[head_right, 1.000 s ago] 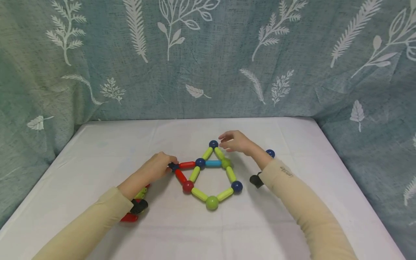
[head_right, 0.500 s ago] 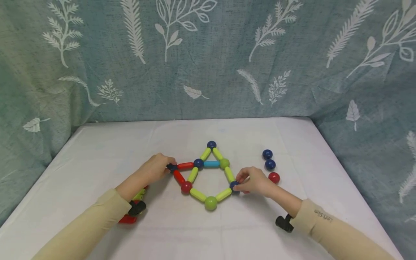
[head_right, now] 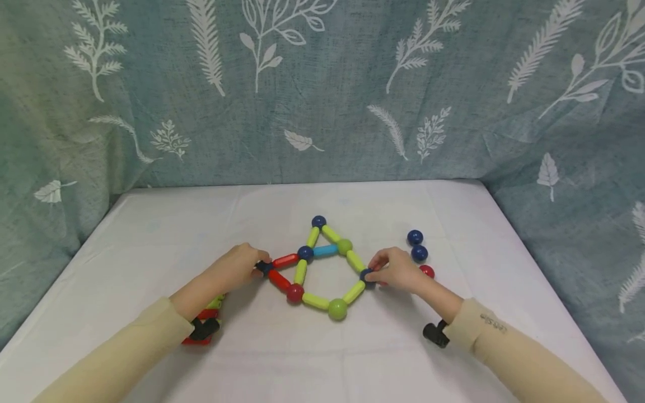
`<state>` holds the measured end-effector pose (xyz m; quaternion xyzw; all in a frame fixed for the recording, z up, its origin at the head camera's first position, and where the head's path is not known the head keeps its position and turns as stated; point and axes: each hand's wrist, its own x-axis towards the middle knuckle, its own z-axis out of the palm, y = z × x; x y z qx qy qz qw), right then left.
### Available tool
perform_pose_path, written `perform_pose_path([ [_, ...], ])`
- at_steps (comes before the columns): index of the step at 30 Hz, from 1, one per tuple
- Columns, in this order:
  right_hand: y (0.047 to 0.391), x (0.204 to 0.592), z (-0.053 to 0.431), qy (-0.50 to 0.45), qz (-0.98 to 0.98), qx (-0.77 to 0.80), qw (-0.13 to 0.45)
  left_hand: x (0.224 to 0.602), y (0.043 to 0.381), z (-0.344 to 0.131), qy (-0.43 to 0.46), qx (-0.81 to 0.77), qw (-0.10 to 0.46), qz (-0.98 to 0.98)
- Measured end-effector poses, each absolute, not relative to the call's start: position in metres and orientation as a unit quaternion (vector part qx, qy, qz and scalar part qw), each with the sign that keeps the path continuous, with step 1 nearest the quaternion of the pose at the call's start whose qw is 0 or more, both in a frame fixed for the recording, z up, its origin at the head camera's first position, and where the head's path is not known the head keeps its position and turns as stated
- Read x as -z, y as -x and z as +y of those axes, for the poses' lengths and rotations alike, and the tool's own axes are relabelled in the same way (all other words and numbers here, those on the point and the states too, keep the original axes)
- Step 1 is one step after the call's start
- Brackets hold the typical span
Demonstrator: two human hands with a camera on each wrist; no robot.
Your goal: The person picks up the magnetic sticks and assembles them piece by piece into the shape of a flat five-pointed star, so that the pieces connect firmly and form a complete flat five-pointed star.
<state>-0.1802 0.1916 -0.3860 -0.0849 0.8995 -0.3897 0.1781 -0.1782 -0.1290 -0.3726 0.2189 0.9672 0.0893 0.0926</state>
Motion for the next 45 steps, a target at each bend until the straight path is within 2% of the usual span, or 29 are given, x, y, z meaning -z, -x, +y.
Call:
perform_pose_path([
  [11, 0.227, 0.382, 0.188, -0.004, 0.891, 0.401, 0.214, 0.368, 0.131, -0.110, -0.250, -0.113, 0.105, 0.956],
  [22, 0.256, 0.380, 0.156, -0.015, 0.891, 0.394, 0.226, 0.369, 0.103, -0.086, -0.257, -0.091, 0.107, 0.956],
  [38, 0.260, 0.380, 0.147, -0.006, 0.883, 0.411, 0.226, 0.361, 0.098, -0.093, -0.238, -0.108, 0.110, 0.959],
  [45, 0.260, 0.380, 0.146, 0.007, 0.885, 0.409, 0.223, 0.353, 0.127, -0.155, -0.206, -0.083, 0.038, 0.974],
])
